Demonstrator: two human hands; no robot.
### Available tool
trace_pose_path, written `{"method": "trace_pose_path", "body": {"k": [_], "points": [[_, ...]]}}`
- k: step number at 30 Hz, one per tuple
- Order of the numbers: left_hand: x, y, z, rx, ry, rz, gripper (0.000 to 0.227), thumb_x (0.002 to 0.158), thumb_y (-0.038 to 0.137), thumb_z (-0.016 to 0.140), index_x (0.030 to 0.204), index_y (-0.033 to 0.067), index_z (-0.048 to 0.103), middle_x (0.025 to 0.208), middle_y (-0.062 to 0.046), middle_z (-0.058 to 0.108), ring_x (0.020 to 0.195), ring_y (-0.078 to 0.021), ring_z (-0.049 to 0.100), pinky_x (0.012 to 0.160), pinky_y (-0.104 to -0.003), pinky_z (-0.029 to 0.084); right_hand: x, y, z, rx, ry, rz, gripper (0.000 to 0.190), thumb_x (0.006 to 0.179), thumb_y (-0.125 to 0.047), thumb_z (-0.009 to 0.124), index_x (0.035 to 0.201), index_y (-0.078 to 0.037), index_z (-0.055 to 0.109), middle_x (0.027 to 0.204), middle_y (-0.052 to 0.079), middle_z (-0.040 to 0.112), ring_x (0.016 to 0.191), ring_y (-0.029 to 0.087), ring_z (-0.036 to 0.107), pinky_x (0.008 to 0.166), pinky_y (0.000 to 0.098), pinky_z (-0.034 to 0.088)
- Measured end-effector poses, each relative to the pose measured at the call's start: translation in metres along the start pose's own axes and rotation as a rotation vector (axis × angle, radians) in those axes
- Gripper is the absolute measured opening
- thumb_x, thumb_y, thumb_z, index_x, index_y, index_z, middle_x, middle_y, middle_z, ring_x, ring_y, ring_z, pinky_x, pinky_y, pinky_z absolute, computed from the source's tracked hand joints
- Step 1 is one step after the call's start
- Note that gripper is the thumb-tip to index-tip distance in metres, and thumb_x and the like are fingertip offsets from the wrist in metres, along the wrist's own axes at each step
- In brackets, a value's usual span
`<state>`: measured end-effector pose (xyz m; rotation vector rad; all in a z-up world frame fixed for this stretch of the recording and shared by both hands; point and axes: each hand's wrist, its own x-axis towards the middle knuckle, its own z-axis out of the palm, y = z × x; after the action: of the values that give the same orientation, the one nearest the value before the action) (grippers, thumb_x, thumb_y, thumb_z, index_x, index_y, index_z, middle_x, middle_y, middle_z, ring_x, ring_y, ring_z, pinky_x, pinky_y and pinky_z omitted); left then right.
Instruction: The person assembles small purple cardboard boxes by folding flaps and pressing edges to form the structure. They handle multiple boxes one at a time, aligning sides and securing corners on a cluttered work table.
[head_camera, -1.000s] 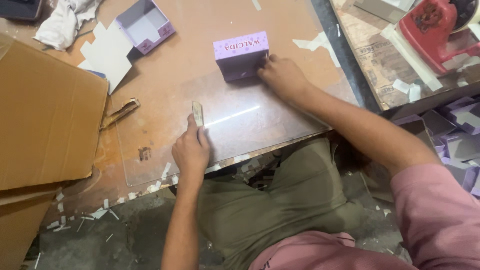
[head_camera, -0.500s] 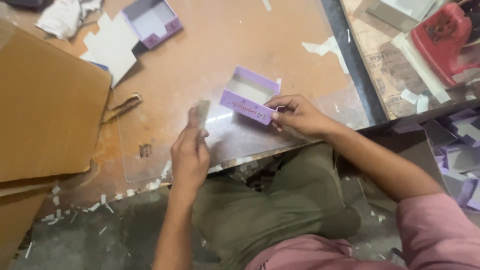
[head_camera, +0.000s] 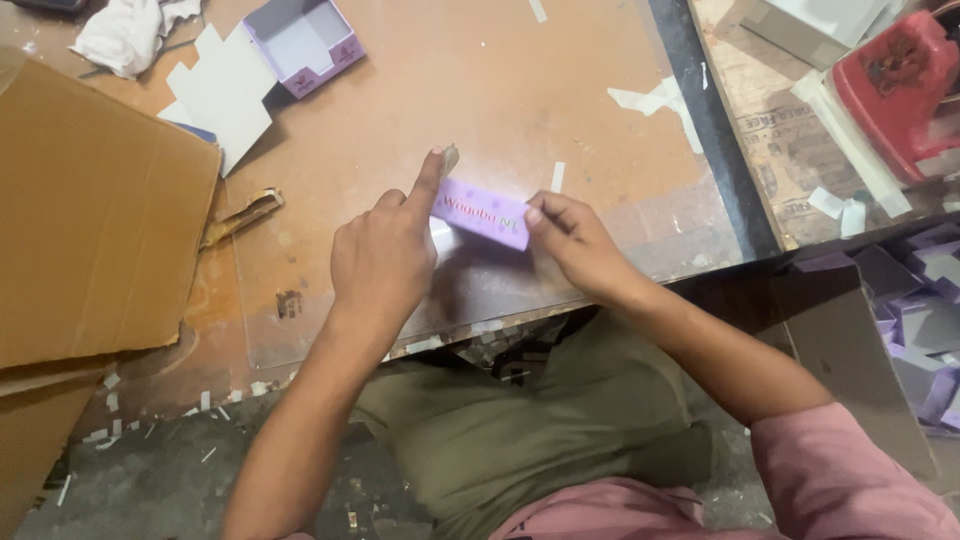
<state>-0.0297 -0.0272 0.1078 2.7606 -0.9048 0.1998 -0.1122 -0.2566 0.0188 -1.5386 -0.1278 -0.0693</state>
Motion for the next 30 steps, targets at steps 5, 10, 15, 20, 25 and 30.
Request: {"method": "trace_pose_path", "body": {"k": [5, 10, 15, 20, 25, 30], "points": [[0.003, 0.034, 0.008, -0.071, -0.028, -0.022, 0.072, 0.081, 0.011, 0.063, 0.151, 0.0224, 0.049, 0.086, -0.017, 0.072, 0.063, -0.0359, 0.07, 0.054, -0.048, 0.055, 0.01, 0.019, -0.007, 0.401, 0.01, 0.233, 0.033, 0.111, -0.032, 0.052, 0.111, -0.001, 0.063, 0.101, 0.004, 0.071, 0.09, 0.011, 0.064, 0.084, 0.0289, 0.057], [0.001, 0.069, 0.002, -0.166, -0.214, 0.011, 0.069, 0.087, 0.015, 0.063, 0.153, 0.0205, 0.044, 0.089, -0.016, 0.072, 0.065, -0.0363, 0.071, 0.055, -0.049, 0.056, 0.012, 0.023, -0.012, 0.463, -0.02, 0.211, 0.036, 0.108, -0.031, 0.055, 0.121, 0.001, 0.065, 0.105, 0.005, 0.071, 0.091, 0.011, 0.065, 0.084, 0.0277, 0.056], [0.018, 0.061, -0.008, 0.061, -0.159, -0.155, 0.071, 0.09, 0.008, 0.056, 0.158, 0.0214, 0.04, 0.088, -0.019, 0.071, 0.063, -0.0356, 0.072, 0.053, -0.048, 0.057, 0.008, 0.035, -0.009, 0.448, 0.037, 0.219, 0.035, 0.108, -0.028, 0.061, 0.122, 0.003, 0.07, 0.097, 0.004, 0.071, 0.076, 0.009, 0.055, 0.067, 0.0244, 0.046], [0.008, 0.079, -0.019, -0.13, -0.307, -0.07, 0.066, 0.09, 0.014, 0.058, 0.154, 0.0244, 0.044, 0.083, -0.02, 0.07, 0.064, -0.0378, 0.071, 0.055, -0.051, 0.055, 0.008, 0.043, 0.004, 0.658, 0.105, 0.156, 0.033, 0.102, -0.027, 0.064, 0.117, 0.002, 0.067, 0.102, 0.004, 0.074, 0.09, 0.012, 0.068, 0.083, 0.0285, 0.057], [0.007, 0.051, -0.013, -0.04, -0.147, -0.165, 0.062, 0.093, 0.013, 0.057, 0.154, 0.0241, 0.047, 0.081, -0.017, 0.071, 0.064, -0.0355, 0.07, 0.055, -0.05, 0.054, 0.003, 0.049, 0.011, 0.621, 0.145, 0.111, 0.035, 0.103, -0.029, 0.066, 0.118, 0.003, 0.07, 0.107, 0.008, 0.074, 0.098, 0.015, 0.067, 0.092, 0.0304, 0.055], [-0.012, 0.051, -0.008, -0.076, -0.104, -0.083, 0.062, 0.091, 0.015, 0.059, 0.151, 0.0293, 0.051, 0.074, -0.015, 0.07, 0.06, -0.036, 0.068, 0.054, -0.051, 0.053, 0.004, 0.045, 0.019, 0.668, 0.191, 0.043, 0.035, 0.102, -0.028, 0.068, 0.117, 0.003, 0.07, 0.107, 0.007, 0.074, 0.099, 0.015, 0.068, 0.093, 0.0324, 0.055]]}}
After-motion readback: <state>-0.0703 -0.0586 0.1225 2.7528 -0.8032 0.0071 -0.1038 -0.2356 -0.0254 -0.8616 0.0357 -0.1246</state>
